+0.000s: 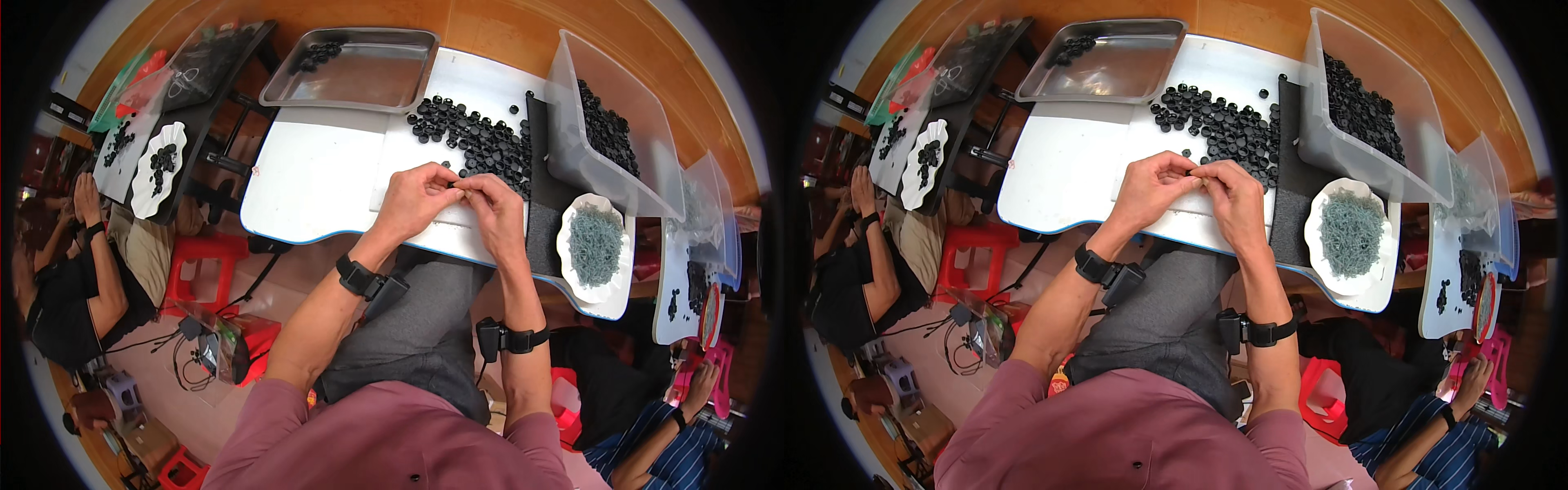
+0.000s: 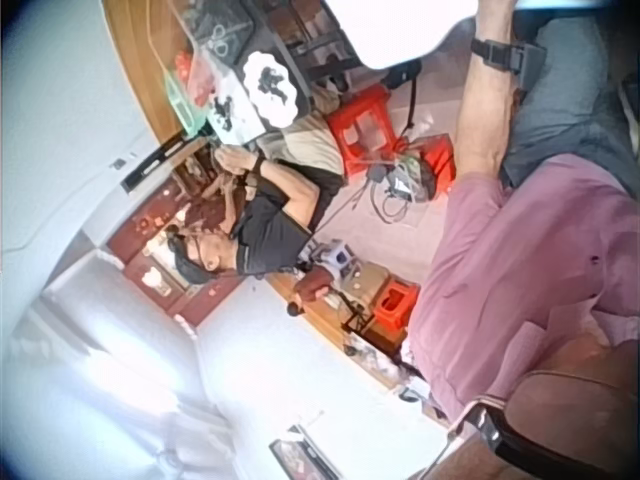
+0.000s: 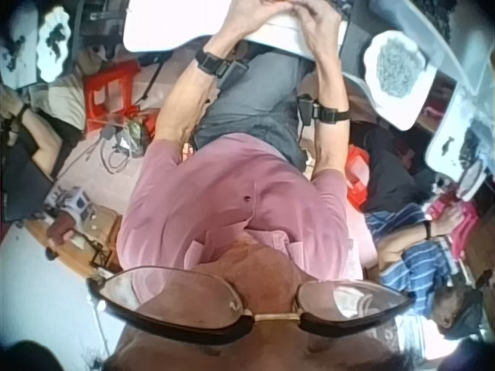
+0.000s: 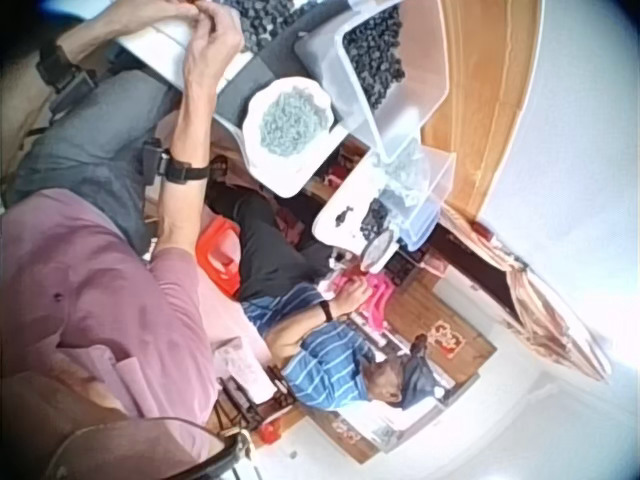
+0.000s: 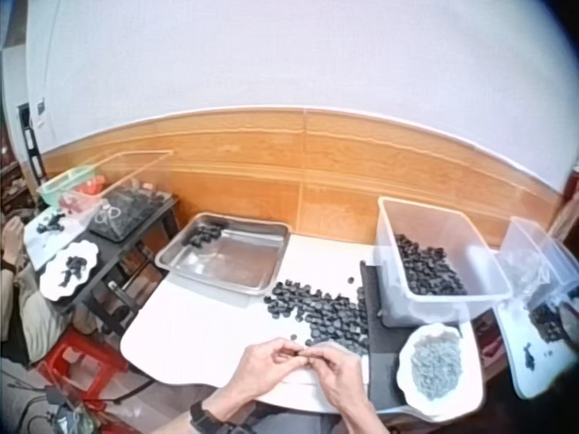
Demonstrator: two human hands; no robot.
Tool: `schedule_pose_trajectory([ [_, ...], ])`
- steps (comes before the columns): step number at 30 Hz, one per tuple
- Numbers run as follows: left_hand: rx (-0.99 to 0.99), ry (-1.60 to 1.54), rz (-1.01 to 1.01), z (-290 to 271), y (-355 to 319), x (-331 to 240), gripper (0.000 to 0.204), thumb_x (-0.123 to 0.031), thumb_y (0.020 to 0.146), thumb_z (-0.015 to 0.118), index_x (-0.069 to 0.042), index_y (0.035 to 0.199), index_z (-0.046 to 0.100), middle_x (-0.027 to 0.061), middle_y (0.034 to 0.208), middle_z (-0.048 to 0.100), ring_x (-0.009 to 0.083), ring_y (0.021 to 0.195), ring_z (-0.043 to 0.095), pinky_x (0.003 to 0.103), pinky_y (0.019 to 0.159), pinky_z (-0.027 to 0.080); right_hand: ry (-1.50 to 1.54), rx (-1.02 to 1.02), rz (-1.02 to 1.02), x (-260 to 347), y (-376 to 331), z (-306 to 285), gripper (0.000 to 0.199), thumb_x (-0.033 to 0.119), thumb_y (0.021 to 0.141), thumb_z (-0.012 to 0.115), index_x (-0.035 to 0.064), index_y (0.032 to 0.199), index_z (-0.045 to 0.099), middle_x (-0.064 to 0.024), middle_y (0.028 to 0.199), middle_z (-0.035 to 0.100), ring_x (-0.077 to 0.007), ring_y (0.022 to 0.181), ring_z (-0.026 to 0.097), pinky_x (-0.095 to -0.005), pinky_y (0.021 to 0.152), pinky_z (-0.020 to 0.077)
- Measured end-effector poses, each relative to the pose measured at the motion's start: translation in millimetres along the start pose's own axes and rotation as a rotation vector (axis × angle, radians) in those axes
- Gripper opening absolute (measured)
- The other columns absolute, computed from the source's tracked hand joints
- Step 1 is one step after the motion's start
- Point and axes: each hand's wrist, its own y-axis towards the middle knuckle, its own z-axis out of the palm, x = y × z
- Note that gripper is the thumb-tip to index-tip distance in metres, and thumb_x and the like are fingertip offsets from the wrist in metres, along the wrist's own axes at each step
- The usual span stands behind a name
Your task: Manually assembling small black plastic components and pins at a workshop table.
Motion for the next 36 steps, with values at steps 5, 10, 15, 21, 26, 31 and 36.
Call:
schedule_pose_trajectory([
  [5, -0.024, 0.022, -0.005, 1.1, 0.5, -2.0, 0.017, -0.002, 0.091, 0.073, 0.004, 0.106, 0.070, 0.0103, 0.097, 0.076, 0.0127, 0.087, 0.073, 0.026, 0.079, 0.058, 0.130, 0.021, 0.130, -7.8, -0.2, -1.2, 0.013, -0.006, 0.092, 0.063, -0.0038, 0.100, 0.073, -0.0078, 0.091, 0.074, -0.0126, 0.082, 0.070, -0.0270, 0.075, 0.0558],
  [10, -0.030, 0.017, -0.026, 2.2, 0.1, -2.9, 0.014, -0.002, 0.092, 0.072, 0.003, 0.104, 0.070, 0.0091, 0.095, 0.075, 0.0114, 0.088, 0.071, 0.025, 0.080, 0.058, 0.155, 0.009, 0.171, -9.6, 2.0, 0.0, 0.012, -0.005, 0.092, 0.064, -0.0030, 0.100, 0.072, -0.0066, 0.088, 0.075, -0.0104, 0.082, 0.070, -0.0259, 0.076, 0.0556],
  [15, -0.045, 0.011, -0.029, 4.1, -0.1, -1.2, 0.014, -0.003, 0.092, 0.072, 0.003, 0.104, 0.070, 0.0087, 0.094, 0.075, 0.0111, 0.086, 0.071, 0.025, 0.078, 0.058, 0.146, 0.016, 0.173, -9.7, 2.0, 1.0, 0.010, -0.004, 0.091, 0.065, -0.0029, 0.099, 0.072, -0.0061, 0.087, 0.075, -0.0099, 0.081, 0.070, -0.0255, 0.075, 0.0551],
  [21, -0.050, 0.049, -0.035, 3.4, -2.0, -5.5, 0.019, -0.006, 0.090, 0.075, 0.004, 0.106, 0.071, 0.0091, 0.094, 0.076, 0.0114, 0.085, 0.072, 0.025, 0.077, 0.058, 0.139, -0.002, 0.178, -10.2, 1.0, 0.2, 0.011, -0.003, 0.091, 0.065, -0.0023, 0.100, 0.072, -0.0058, 0.087, 0.075, -0.0096, 0.081, 0.069, -0.0256, 0.075, 0.0545],
  [26, -0.027, 0.114, 0.001, 1.2, -3.9, -3.4, 0.024, -0.007, 0.086, 0.079, 0.002, 0.108, 0.073, 0.0099, 0.095, 0.077, 0.0125, 0.085, 0.074, 0.026, 0.077, 0.058, 0.131, -0.049, 0.154, -14.4, -3.2, 0.3, 0.010, -0.003, 0.092, 0.065, -0.0028, 0.100, 0.071, -0.0064, 0.088, 0.074, -0.0097, 0.081, 0.069, -0.0258, 0.075, 0.0542],
  [31, -0.027, -0.007, 0.007, -0.7, -4.9, 1.1, 0.024, -0.003, 0.089, 0.076, 0.003, 0.112, 0.071, 0.0115, 0.103, 0.076, 0.0146, 0.092, 0.073, 0.028, 0.085, 0.059, 0.197, -0.063, 0.124, -13.6, -3.5, 2.9, 0.010, -0.003, 0.092, 0.064, -0.0033, 0.100, 0.071, -0.0064, 0.088, 0.074, -0.0096, 0.080, 0.068, -0.0253, 0.074, 0.0539],
  [36, 0.014, -0.254, -0.007, -5.4, -3.6, 4.9, 0.027, 0.005, 0.090, 0.072, 0.004, 0.116, 0.068, 0.0148, 0.115, 0.073, 0.0187, 0.107, 0.070, 0.031, 0.097, 0.057, 0.213, -0.054, 0.131, -12.8, -6.6, 1.1, 0.010, -0.004, 0.091, 0.063, -0.0034, 0.098, 0.070, -0.0054, 0.087, 0.072, -0.0095, 0.077, 0.067, -0.0255, 0.073, 0.0537],
])
